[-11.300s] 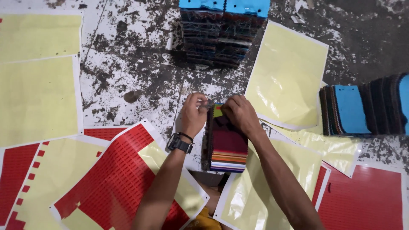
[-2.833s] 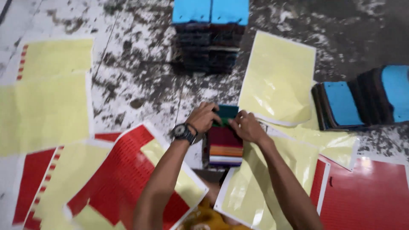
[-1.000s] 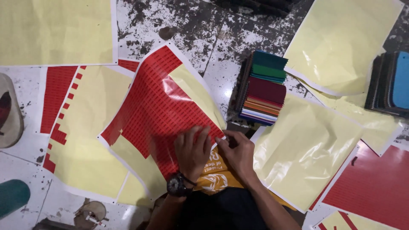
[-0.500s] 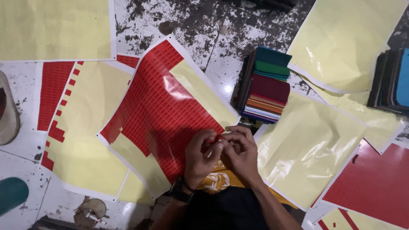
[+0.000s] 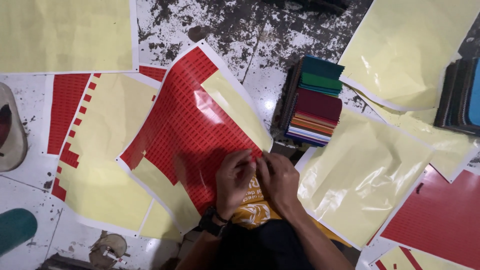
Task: The person sits on the floor and assembles notebooks by peeling small red adhesive strips from a sheet and applying them to the spine of a stack of papers. They repeat this process for multiple stacks of different colored papers, creating a row of small, colorful notebooks.
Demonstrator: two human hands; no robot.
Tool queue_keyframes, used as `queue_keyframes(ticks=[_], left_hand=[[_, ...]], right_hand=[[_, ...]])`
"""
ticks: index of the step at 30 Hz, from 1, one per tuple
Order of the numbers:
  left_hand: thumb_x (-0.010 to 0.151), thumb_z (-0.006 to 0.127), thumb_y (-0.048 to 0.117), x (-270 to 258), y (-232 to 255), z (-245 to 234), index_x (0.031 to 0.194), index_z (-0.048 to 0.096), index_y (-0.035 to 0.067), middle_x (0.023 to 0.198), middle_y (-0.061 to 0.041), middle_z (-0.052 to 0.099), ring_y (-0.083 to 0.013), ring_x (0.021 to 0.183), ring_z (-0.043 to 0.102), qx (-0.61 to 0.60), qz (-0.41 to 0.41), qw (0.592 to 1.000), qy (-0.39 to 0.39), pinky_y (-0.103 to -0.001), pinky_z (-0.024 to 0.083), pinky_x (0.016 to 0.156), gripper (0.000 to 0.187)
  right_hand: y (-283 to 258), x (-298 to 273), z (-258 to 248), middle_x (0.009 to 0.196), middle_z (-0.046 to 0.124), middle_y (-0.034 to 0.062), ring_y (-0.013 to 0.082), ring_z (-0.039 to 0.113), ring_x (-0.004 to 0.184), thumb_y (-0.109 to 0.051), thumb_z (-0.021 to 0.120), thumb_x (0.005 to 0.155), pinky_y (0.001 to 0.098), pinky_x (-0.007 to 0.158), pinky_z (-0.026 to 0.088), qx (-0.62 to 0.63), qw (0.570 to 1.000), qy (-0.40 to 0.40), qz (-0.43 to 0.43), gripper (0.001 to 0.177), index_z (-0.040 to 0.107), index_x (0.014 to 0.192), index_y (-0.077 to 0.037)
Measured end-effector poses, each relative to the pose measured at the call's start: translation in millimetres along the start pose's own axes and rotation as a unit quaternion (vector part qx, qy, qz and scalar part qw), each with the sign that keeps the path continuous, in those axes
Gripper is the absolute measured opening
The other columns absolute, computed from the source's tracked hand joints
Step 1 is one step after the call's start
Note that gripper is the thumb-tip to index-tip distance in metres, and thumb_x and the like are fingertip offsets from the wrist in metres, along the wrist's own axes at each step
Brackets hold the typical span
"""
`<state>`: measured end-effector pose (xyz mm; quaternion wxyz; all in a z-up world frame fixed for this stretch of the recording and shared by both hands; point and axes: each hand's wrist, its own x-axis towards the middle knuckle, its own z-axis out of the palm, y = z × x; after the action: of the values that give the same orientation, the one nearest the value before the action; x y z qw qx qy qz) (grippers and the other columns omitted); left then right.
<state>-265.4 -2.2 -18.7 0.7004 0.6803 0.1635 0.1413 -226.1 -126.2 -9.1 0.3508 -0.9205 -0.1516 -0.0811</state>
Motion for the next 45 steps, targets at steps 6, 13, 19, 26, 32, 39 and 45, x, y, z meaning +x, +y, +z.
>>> queue_keyframes(ticks=[6,13,19,26,32,39,45], left_hand=[[0.085,0.071,0.0,1,15,1,0.135,0.062,-0.002,0.112,-0.021,0.065,-0.0293,0.098,0.071,0.025,-0.008,1.0,-0.016,-0.038,0.064,0.082,0.05],[0.088,0.074,0.001,-4,25,3,0.143,0.053,0.0,0.094,-0.015,0.073,-0.0199,0.09,0.072,-0.041,-0.052,0.997,-0.035,-0.033,0.06,0.084,0.059],[0.087,0.075,0.006,-8,23,7,0.14,0.055,0.002,0.1,-0.017,0.074,-0.0196,0.097,0.07,-0.044,-0.132,0.989,0.043,-0.034,0.057,0.093,0.058],[0.086,0.073,0.017,-4,26,-1,0.142,0.053,0.008,0.129,-0.014,0.067,-0.0223,0.114,0.069,-0.048,-0.185,0.981,0.014,-0.033,0.059,0.096,0.061],[0.085,0.071,0.002,0,37,3,0.147,0.044,0.007,0.12,-0.01,0.06,-0.0192,0.099,0.067,-0.037,-0.103,0.994,-0.011,-0.032,0.063,0.085,0.068],[0.086,0.072,-0.002,5,10,0,0.145,0.048,-0.001,0.129,-0.015,0.055,-0.0171,0.093,0.069,-0.007,-0.01,0.999,0.053,-0.034,0.068,0.08,0.064],[0.087,0.071,0.0,7,-11,-9,0.14,0.053,-0.002,0.13,-0.019,0.054,-0.0254,0.09,0.073,0.079,0.057,0.994,0.058,-0.039,0.066,0.08,0.057]], right_hand=[[0,1,-5,0.1,0.075,0.0066,0.0271,0.072,0.093,-0.016,0.082,0.086,0.0352,0.082,0.059,0.101,0.994,0.041,0.004,0.008,0.08,0.092,-0.011],[-4,9,-27,0.112,0.065,0.0167,0.026,0.065,0.093,-0.002,0.076,0.078,0.0385,0.08,0.055,0.349,0.926,-0.091,0.109,0.019,0.076,0.096,-0.003],[12,8,4,0.093,0.067,0.0142,0.0334,0.067,0.087,-0.02,0.082,0.084,0.0404,0.079,0.056,0.069,0.996,-0.035,0.039,0.031,0.075,0.108,-0.001],[4,4,4,0.099,0.076,0.0127,0.0292,0.073,0.088,-0.013,0.073,0.094,0.0402,0.078,0.058,0.023,0.999,0.008,-0.047,0.011,0.078,0.098,-0.004],[-3,9,-20,0.112,0.063,0.0122,0.0235,0.065,0.099,-0.006,0.072,0.081,0.036,0.08,0.056,0.307,0.937,-0.078,0.15,0.014,0.077,0.095,-0.006],[4,25,-5,0.098,0.068,0.0155,0.0365,0.067,0.096,-0.04,0.077,0.089,0.0459,0.085,0.056,0.099,0.986,-0.092,0.093,0.044,0.074,0.113,-0.003],[11,14,19,0.088,0.076,0.0079,0.0319,0.074,0.088,-0.027,0.081,0.088,0.0398,0.078,0.06,0.088,0.993,-0.024,0.07,0.021,0.08,0.1,-0.01]])
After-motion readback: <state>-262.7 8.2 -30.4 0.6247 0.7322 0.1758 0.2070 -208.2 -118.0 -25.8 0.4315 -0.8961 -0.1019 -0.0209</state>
